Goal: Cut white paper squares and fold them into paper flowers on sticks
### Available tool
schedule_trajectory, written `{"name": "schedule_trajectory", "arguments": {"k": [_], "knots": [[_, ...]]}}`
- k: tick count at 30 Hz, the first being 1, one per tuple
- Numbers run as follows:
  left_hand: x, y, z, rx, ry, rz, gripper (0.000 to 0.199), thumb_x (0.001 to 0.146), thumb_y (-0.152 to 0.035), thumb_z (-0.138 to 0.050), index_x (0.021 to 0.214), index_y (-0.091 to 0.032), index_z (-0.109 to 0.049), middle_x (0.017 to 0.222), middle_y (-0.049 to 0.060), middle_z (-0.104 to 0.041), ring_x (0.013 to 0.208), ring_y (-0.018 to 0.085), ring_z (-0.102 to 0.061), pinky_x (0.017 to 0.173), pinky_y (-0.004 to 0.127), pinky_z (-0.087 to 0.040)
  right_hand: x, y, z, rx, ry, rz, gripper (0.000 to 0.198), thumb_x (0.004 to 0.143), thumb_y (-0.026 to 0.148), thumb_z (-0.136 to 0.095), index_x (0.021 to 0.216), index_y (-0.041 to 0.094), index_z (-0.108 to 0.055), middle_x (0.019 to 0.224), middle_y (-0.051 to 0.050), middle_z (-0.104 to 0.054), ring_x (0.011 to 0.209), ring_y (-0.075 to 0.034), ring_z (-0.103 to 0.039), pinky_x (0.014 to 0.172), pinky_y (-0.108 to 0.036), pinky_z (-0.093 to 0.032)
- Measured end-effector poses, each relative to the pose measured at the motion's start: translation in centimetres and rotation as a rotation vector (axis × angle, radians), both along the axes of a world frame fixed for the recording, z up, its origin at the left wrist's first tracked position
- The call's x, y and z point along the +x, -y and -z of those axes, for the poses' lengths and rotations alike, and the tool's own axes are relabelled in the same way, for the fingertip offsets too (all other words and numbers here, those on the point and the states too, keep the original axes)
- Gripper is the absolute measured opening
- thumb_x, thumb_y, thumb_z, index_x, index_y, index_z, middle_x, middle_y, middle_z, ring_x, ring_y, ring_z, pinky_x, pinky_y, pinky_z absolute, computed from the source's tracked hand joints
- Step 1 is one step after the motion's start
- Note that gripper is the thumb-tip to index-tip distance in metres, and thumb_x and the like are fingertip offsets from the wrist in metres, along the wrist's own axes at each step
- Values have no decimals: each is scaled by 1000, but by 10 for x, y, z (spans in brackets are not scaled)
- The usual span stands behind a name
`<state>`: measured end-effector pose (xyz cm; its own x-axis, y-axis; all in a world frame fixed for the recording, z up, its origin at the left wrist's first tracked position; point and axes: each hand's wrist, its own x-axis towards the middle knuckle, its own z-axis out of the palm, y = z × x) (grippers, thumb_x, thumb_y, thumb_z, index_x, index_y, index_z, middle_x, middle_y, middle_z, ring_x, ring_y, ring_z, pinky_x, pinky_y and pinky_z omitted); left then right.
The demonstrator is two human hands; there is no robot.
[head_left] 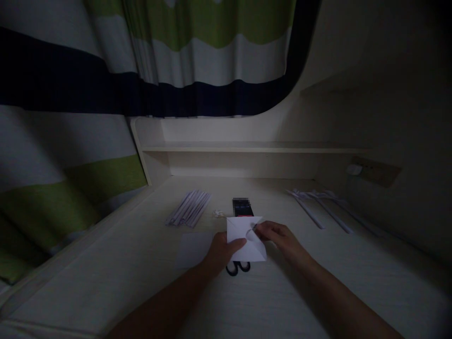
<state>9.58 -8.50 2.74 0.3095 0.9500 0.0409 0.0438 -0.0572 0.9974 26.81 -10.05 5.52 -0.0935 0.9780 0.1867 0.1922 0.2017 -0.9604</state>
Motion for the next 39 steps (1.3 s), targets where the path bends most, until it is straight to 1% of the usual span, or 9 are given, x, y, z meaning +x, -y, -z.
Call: {"name": "schedule_trajectory", "arguments": {"k": [3,7,10,14,20,23,32,36,39], "knots": [[0,-1,4,46,-67,30,29,64,-33,-59,78,-8,-64,73,9,-65,65,18,-59,56,26,-44,-8,-2,13,-155,-142,-49,27,62,39,-63,58,16,-51,53,1,-55,48,-11,-49,47,-23,-36],[1,-1,5,12,-97,42,29,64,-31,-59,79,-7,-64,72,10,-65,64,19,-59,54,26,-44,-12,-4,24,-210,-243,-67,24,54,32,-68,56,16,-50,52,2,-54,45,-10,-49,46,-23,-36],[2,-1,5,-4,-74,36,29,63,-30,-60,80,-7,-64,73,10,-65,65,19,-59,55,26,-44,-13,-4,24,-214,-262,-33,23,53,29,-68,52,16,-49,47,3,-52,41,-8,-46,42,-21,-33],[2,0,3,-51,-2,28,29,62,-29,-62,81,-8,-64,73,9,-65,64,18,-59,55,26,-44,-16,-2,23,-201,-305,-11,22,53,30,-68,54,17,-51,49,3,-54,42,-9,-47,42,-22,-34],[1,2,-4,-116,126,87,28,58,-26,-66,79,-8,-64,70,7,-65,60,16,-58,56,25,-44,-17,-4,31,-188,-305,66,24,56,32,-67,55,17,-49,48,3,-54,42,-11,-49,41,-22,-34],[0,1,-3,-121,167,112,29,56,-23,-68,81,-9,-64,72,7,-66,62,16,-59,58,25,-44,-16,-6,35,-177,-314,64,26,55,33,-68,54,17,-48,49,3,-54,41,-11,-49,42,-23,-35],[2,2,-5,-166,196,75,34,56,-26,-68,84,-8,-65,72,9,-66,63,18,-60,58,26,-45,-20,-4,37,-165,-355,70,27,56,35,-68,55,17,-47,49,2,-55,40,-10,-48,41,-22,-35],[2,2,-6,-169,204,80,34,55,-26,-69,82,-6,-65,70,9,-66,62,18,-59,57,27,-45,-22,-2,37,-149,-400,46,28,57,36,-68,57,17,-47,54,1,-58,44,-11,-50,44,-23,-37],[2,2,-5,-170,192,80,34,56,-26,-68,83,-6,-65,69,8,-66,62,18,-59,58,27,-45,-23,0,34,-152,-362,61,28,58,38,-67,56,18,-47,53,1,-56,43,-11,-49,43,-23,-36]]}}
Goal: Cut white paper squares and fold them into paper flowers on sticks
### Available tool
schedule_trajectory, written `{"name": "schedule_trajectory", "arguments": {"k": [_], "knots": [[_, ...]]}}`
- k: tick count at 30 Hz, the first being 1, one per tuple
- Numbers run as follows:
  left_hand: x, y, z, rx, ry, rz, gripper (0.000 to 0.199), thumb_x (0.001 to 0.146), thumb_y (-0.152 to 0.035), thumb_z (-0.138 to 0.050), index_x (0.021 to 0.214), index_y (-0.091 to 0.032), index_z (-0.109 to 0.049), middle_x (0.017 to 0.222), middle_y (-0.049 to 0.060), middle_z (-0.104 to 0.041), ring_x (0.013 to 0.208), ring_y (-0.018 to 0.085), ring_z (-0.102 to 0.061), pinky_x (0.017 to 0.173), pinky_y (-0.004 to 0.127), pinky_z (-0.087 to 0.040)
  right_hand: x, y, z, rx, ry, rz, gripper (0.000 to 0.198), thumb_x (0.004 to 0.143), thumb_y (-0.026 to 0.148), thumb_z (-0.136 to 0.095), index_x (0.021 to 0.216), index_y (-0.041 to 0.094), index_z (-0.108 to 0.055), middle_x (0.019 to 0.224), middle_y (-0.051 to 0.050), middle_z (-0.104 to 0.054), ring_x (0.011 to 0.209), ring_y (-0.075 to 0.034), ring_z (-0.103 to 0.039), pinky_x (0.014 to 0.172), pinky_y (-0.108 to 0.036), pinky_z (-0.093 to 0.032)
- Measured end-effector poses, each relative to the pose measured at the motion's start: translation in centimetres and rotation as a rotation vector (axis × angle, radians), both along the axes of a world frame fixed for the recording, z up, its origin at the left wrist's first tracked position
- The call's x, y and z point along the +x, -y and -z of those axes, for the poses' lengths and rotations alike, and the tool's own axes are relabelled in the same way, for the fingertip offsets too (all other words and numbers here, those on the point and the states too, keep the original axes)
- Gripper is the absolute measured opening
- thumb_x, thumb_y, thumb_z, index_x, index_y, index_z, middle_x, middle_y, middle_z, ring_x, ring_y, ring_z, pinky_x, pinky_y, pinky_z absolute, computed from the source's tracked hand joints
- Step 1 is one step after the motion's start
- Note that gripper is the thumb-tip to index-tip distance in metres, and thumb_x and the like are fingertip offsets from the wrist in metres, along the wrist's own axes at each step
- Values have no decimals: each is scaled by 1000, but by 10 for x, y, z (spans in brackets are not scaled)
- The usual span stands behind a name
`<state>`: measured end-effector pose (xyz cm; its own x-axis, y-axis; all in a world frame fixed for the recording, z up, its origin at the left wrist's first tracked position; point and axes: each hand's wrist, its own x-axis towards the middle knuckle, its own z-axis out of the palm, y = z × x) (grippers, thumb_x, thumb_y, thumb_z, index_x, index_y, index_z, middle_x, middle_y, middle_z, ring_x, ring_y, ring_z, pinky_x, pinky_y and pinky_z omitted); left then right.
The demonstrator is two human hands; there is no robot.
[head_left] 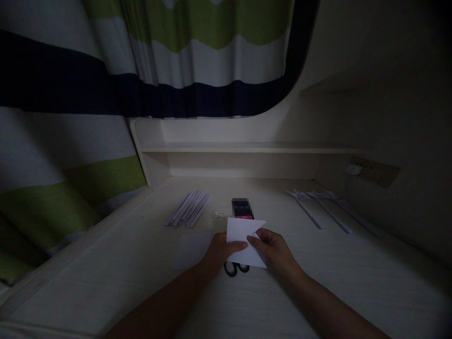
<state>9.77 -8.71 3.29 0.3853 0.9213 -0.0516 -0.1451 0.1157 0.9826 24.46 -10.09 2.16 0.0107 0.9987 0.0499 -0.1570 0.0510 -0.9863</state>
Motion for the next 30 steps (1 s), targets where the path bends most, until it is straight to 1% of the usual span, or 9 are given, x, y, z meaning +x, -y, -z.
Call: {"name": "schedule_trajectory", "arguments": {"k": [4,9,13,15,18,22,24,26,30], "knots": [[0,1,-2,12,-6,-3,31,57,-26,-67,82,-7,-65,71,8,-66,63,18,-59,58,26,-45,-1,2,-3,3,45,27,29,58,40,-66,55,18,-46,52,1,-55,45,-12,-49,44,-24,-37],[0,3,-4,22,-35,-14,28,59,-24,-65,82,-8,-64,67,7,-65,58,16,-59,53,24,-44,-2,0,-1,20,11,-6,30,57,40,-67,56,18,-46,53,1,-55,45,-12,-50,45,-25,-37],[0,1,-1,29,-89,-26,25,59,-24,-64,78,-8,-64,65,7,-65,56,17,-59,51,24,-43,0,2,-9,45,57,36,30,57,38,-68,55,18,-45,49,3,-50,43,-10,-46,42,-22,-33],[0,-1,1,13,-124,-18,27,57,-23,-65,78,-8,-64,66,7,-65,57,16,-59,51,24,-43,2,3,-18,37,67,69,28,56,36,-69,64,17,-51,53,3,-53,44,-10,-47,43,-22,-34],[-2,-2,3,-11,-190,26,28,53,-22,-67,78,-9,-65,66,6,-65,56,15,-58,51,23,-42,8,4,-31,52,62,86,33,54,34,-70,79,17,-56,64,0,-59,52,-12,-52,49,-24,-39],[-4,-1,1,-36,-277,151,26,50,-22,-69,72,-10,-67,60,3,-63,52,14,-56,48,23,-39,18,3,-38,36,95,-43,29,55,35,-69,73,14,-62,65,-2,-62,56,-13,-55,55,-25,-40],[-4,1,-1,-34,-317,193,26,47,-21,-70,71,-11,-67,59,2,-62,52,14,-55,49,23,-38,22,1,-35,-18,119,-132,29,55,34,-69,74,14,-64,64,-2,-63,54,-12,-55,54,-25,-40],[-5,2,-4,-33,-320,222,26,47,-20,-70,72,-13,-67,61,1,-63,54,14,-55,51,23,-38,24,-1,-30,-19,141,-175,28,55,32,-69,76,14,-65,65,-2,-64,54,-12,-55,54,-25,-41],[-7,2,-6,-62,-219,279,23,50,-16,-68,72,-14,-67,61,1,-62,53,12,-54,53,23,-37,26,-1,-27,140,244,-182,20,59,29,-67,75,18,-65,70,-1,-63,62,-13,-56,59,-27,-42]]}}
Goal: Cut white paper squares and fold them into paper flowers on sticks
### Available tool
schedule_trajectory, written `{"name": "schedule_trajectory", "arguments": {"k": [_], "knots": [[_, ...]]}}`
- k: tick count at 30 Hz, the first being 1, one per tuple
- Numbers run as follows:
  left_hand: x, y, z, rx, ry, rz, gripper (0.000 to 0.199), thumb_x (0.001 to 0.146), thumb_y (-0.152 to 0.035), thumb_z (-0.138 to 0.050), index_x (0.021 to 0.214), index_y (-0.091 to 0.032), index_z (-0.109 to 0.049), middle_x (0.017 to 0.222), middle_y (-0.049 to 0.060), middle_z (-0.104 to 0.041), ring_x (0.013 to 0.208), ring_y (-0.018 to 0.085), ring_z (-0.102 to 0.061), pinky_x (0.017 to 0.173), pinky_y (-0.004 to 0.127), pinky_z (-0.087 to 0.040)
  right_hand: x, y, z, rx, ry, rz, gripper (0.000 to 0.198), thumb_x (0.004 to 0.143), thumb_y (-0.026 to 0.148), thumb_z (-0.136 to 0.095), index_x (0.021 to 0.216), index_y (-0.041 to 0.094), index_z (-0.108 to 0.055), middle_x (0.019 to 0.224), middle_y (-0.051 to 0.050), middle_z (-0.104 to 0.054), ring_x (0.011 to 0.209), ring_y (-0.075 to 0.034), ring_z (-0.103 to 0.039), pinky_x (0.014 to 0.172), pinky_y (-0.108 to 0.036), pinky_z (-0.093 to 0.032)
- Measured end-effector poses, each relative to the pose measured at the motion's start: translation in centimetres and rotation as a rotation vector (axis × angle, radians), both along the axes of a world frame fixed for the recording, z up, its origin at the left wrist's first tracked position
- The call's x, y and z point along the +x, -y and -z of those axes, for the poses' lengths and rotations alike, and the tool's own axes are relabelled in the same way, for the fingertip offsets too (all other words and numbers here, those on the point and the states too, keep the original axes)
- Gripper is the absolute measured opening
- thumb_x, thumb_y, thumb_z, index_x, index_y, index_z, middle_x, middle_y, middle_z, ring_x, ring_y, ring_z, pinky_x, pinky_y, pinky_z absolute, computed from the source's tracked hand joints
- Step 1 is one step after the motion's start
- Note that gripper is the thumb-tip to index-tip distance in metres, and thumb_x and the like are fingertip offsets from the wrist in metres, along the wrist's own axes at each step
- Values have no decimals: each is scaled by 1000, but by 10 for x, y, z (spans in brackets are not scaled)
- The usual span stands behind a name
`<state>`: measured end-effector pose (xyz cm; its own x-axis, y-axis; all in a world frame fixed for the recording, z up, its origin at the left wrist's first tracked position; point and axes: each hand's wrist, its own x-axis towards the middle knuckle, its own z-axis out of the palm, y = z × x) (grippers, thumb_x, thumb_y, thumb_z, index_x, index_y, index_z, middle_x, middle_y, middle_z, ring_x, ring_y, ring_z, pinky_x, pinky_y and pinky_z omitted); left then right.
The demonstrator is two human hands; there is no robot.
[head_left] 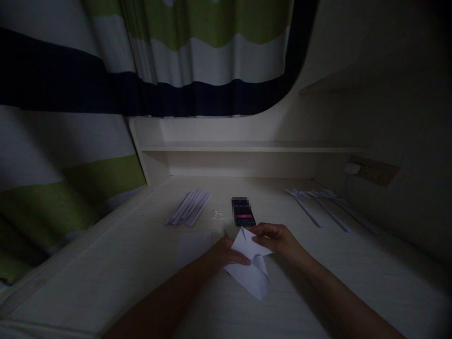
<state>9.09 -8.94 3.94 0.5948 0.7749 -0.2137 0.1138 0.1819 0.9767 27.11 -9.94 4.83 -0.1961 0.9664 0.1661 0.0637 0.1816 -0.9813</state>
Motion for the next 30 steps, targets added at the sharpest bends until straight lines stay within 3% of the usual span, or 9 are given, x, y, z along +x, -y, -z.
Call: {"name": "schedule_trajectory", "arguments": {"k": [3,6,11,30], "knots": [[-2,-1,0,-47,42,27,18,50,-14,-66,68,-13,-66,58,0,-61,50,11,-52,51,22,-36,1,2,-5,214,111,-36,9,67,27,-62,71,20,-65,72,-1,-60,69,-14,-55,64,-28,-42],[-2,-2,0,-73,32,23,16,49,-13,-67,65,-13,-66,56,-1,-59,49,10,-51,49,21,-34,3,6,-12,409,242,-118,11,74,25,-55,74,22,-66,75,-2,-57,71,-14,-55,65,-28,-42],[-2,-3,0,-110,33,15,15,48,-12,-66,63,-14,-65,54,-2,-59,48,10,-51,48,21,-32,6,9,-15,580,429,-219,16,78,21,-50,83,24,-65,83,-4,-55,79,-15,-53,68,-30,-43],[-4,-5,3,-141,73,32,17,48,-13,-66,65,-14,-65,54,-2,-58,47,9,-50,49,21,-33,10,11,-16,611,575,-343,23,80,16,-48,90,29,-64,92,-3,-53,88,-16,-50,77,-32,-41]]}}
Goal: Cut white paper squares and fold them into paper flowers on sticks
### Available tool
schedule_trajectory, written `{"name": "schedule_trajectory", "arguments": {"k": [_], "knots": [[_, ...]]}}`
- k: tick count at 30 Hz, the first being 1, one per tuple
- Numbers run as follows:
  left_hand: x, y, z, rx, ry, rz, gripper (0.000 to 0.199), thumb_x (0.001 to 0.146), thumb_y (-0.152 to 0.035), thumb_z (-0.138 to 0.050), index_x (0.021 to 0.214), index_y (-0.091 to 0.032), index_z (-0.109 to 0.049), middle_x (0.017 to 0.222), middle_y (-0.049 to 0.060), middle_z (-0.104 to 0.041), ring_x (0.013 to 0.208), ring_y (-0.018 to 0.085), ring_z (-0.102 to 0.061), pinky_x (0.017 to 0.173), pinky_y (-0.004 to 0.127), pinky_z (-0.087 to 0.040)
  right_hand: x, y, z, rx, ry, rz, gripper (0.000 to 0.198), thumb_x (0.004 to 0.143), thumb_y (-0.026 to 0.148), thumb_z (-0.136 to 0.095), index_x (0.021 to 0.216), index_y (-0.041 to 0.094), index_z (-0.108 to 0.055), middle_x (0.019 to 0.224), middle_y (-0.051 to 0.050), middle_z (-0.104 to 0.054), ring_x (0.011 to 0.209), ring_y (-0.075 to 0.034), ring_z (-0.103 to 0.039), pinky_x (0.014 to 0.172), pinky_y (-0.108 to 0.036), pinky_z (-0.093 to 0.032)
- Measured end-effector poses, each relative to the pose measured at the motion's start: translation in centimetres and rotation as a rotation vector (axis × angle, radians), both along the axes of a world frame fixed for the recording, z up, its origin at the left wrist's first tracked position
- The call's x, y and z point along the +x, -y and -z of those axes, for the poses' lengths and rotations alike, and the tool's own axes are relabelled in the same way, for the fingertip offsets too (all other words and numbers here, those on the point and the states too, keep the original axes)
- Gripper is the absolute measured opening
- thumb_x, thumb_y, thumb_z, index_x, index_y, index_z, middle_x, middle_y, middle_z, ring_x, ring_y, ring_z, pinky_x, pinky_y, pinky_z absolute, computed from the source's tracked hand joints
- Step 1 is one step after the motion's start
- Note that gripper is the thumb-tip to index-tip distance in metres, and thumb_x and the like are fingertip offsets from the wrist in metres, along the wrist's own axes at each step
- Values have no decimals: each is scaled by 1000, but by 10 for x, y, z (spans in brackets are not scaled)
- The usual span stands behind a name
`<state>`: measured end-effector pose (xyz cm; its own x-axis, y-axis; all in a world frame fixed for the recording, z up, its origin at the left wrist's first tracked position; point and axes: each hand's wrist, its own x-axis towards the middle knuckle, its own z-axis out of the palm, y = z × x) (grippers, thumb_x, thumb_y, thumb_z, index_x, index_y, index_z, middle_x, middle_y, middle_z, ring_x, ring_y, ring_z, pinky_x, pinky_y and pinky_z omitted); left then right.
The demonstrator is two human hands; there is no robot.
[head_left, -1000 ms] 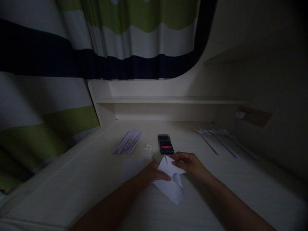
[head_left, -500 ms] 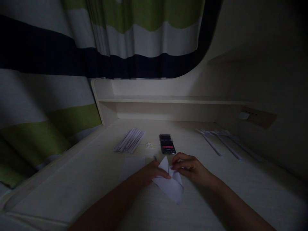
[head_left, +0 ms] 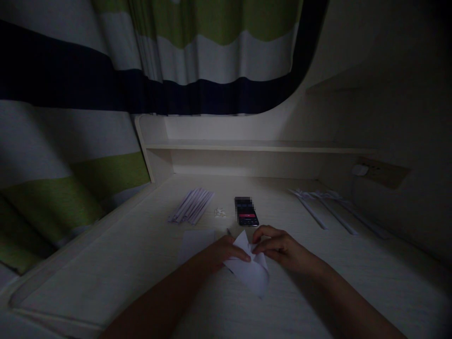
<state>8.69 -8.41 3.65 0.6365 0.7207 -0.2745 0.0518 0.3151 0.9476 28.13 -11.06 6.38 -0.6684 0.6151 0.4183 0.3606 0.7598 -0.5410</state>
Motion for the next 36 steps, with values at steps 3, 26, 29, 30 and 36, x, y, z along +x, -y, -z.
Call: {"name": "schedule_trajectory", "arguments": {"k": [3,26,29,30,36], "knots": [[0,1,-2,-6,-12,-7,18,48,-12,-66,66,-13,-65,54,-2,-59,47,10,-51,49,21,-33,0,0,-1,2,3,-4,24,80,15,-48,90,29,-64,92,-3,-53,89,-16,-50,77,-32,-41],[1,-2,4,-20,20,-4,17,49,-12,-66,65,-13,-64,56,-2,-58,49,10,-50,49,21,-32,-4,3,-5,34,26,-41,26,81,9,-44,88,23,-64,91,-4,-51,87,-13,-49,75,-28,-42],[1,-2,3,-43,44,-20,16,49,-10,-65,65,-13,-65,56,-2,-58,50,10,-50,51,21,-33,-4,3,-5,54,31,-41,26,81,9,-44,89,24,-64,92,-4,-50,87,-13,-49,75,-28,-42],[1,-3,3,-49,52,-27,15,49,-10,-65,64,-13,-64,56,-2,-58,51,10,-50,51,21,-33,-4,3,-5,63,37,-34,27,81,9,-44,89,25,-64,92,-4,-50,87,-14,-48,76,-29,-42],[1,-4,5,-35,52,-47,15,51,-14,-66,66,-13,-65,56,-1,-58,49,10,-49,50,22,-32,-4,3,-5,94,40,-11,29,79,6,-42,86,24,-65,94,-4,-50,90,-15,-48,76,-30,-42]]}}
